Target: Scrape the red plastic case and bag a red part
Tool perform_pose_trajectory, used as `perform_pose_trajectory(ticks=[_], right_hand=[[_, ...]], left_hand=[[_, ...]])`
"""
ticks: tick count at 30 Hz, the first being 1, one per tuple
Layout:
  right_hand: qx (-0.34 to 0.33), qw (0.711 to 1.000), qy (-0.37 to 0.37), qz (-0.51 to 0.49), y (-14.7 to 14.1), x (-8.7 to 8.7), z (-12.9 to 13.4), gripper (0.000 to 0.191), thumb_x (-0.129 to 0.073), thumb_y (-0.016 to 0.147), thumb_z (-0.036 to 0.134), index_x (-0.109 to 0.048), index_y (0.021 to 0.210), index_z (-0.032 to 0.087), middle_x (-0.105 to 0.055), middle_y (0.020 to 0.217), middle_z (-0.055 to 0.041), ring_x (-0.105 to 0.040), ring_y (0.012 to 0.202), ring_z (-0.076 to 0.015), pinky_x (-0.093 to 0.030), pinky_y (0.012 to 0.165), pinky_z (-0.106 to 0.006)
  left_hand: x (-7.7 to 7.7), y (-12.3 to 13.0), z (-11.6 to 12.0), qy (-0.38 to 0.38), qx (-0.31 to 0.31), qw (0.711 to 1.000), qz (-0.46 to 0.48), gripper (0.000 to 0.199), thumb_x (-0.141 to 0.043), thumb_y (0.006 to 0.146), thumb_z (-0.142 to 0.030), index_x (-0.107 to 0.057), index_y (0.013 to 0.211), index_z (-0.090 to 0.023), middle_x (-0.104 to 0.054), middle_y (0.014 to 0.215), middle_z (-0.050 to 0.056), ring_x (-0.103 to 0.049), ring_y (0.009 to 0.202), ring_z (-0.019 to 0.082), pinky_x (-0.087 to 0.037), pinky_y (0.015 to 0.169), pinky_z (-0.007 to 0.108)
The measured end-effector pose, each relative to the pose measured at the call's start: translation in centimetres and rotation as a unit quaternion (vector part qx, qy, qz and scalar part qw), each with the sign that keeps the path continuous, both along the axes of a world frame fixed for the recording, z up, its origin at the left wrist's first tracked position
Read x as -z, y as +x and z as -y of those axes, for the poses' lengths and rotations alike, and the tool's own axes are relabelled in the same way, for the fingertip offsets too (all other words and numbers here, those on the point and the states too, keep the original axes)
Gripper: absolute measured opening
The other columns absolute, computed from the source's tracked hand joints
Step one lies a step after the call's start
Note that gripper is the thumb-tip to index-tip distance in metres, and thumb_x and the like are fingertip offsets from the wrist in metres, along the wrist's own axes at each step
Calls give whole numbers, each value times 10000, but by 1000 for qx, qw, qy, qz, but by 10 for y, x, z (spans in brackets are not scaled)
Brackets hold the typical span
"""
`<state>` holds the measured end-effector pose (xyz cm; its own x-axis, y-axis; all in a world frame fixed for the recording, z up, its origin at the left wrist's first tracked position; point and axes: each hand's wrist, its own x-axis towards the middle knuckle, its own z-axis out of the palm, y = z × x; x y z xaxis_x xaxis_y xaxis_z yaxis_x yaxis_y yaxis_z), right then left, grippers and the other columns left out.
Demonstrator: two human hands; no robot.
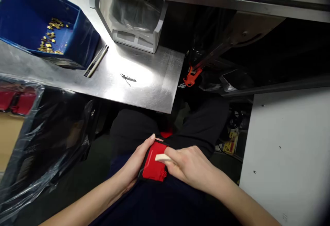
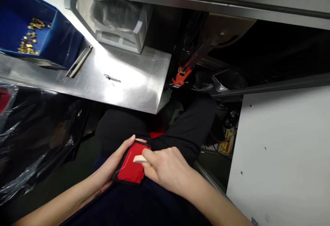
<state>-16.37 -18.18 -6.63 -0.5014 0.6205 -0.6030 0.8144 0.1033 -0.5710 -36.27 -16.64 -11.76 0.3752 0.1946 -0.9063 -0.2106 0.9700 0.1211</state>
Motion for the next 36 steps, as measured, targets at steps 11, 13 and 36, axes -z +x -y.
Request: perform_pose_trajectory(ticks=[11,13,36], right_hand=[[-13,999,-29,22,2,1,-7,143,-476,1026,316,-607,1053,267,-777,847,25,-691,676,-144,-163,557,-306],[-31,999,-34,17,2,4,-8,135,-499,1013,335,-599,987,249,-773,821,22,-681,647,-143,-150,549,-308],[-4,1000,-13,11,-1,9,-10,134,-478,1028,344,-589,1010,271,-766,818,38,-667,637,-132,-177,558,-301]], left_hand=[[1,4,1,-13,-9,1000,-7,519,-633,888,-673,-722,1059,-191,-751,866,71,-666,686,175,-544,614,244],[3,3,1,-20,-8,1000,-2,536,-633,887,-675,-722,1086,-186,-762,918,90,-683,724,186,-555,632,250],[13,-2,8,-59,-42,997,27,545,-666,860,-682,-739,1014,-164,-736,803,70,-658,642,180,-548,593,260]])
